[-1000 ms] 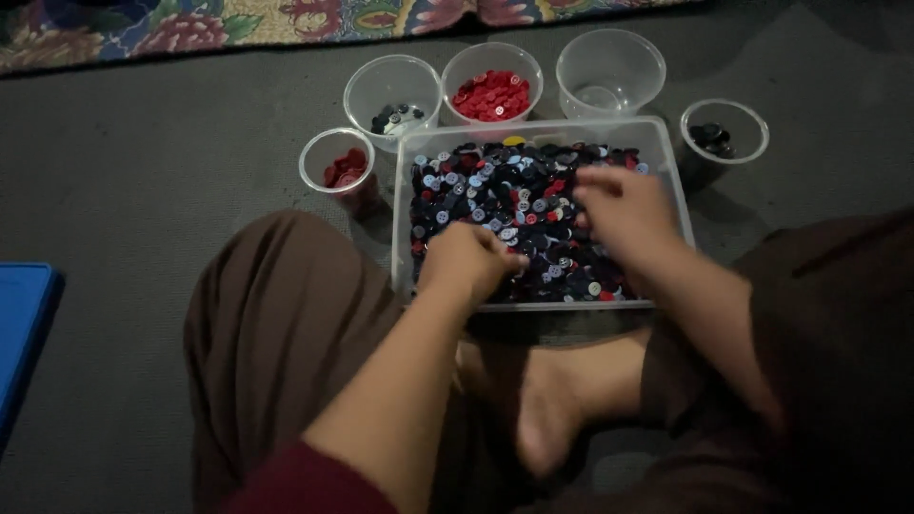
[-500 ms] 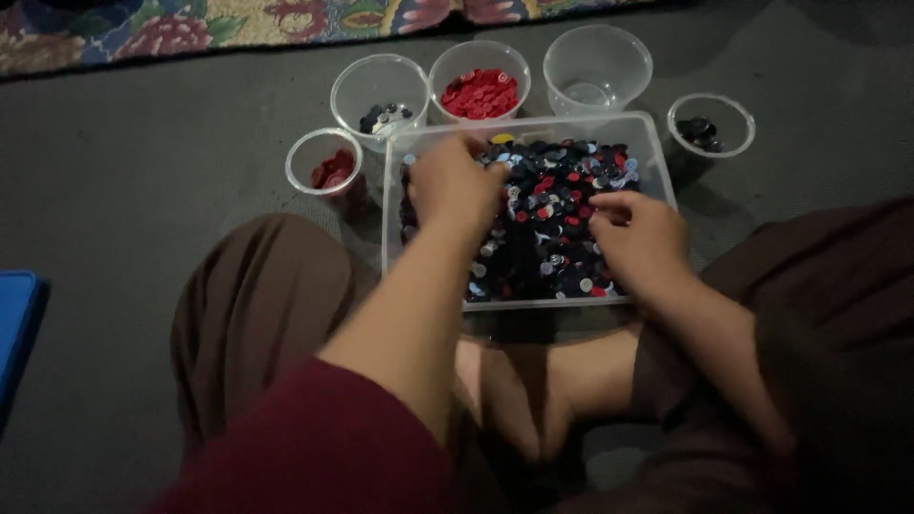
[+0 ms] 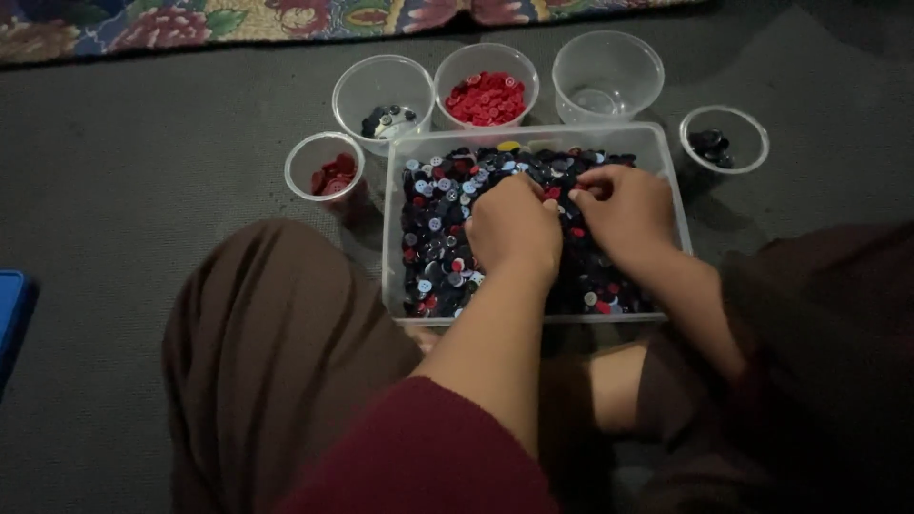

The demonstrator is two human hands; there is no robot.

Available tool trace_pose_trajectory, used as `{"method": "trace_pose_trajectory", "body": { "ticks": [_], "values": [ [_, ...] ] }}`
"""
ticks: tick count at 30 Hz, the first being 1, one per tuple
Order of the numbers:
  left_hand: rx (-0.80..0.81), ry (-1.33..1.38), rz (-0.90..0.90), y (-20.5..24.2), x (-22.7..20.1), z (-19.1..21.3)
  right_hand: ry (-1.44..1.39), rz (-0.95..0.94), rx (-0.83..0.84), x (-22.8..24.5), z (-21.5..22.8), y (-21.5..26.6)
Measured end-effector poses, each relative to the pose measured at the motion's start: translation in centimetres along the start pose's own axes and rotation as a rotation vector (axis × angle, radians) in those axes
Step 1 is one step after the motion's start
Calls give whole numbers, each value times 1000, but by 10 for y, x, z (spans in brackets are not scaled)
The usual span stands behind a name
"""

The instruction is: Sorting various colored buttons from a large plastic tray into smaller individual cups based on their color.

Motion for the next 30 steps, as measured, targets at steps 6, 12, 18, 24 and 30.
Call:
{"method": "trace_pose_trajectory", "body": {
  "ticks": [6, 12, 18, 24, 30],
  "values": [
    [3, -136, 24, -1, -12, 1, 7, -42, -14, -31, -4, 0],
    [-86, -227, 15, 2, -24, -3, -21, -38, -111, -13, 18, 21],
    [-114, -195, 10, -5, -21, -7, -63, -59, -80, -3, 29, 35],
    [-91, -11, -19, -6, -6, -1, -33, -86, -79, -8, 20, 37],
    [-4, 119, 66, 4, 24, 13, -115, -14, -30, 25, 12, -23]
  ]
}}
Point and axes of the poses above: each hand's wrist, its own y-axis away from the middle knuckle, its own z-axis out of the back of the hand, x = y × z, the point moved 7 cm from there along -y, towards the middle knuckle, and after that the axes turned 8 degrees about z, right-handed, at the moved point
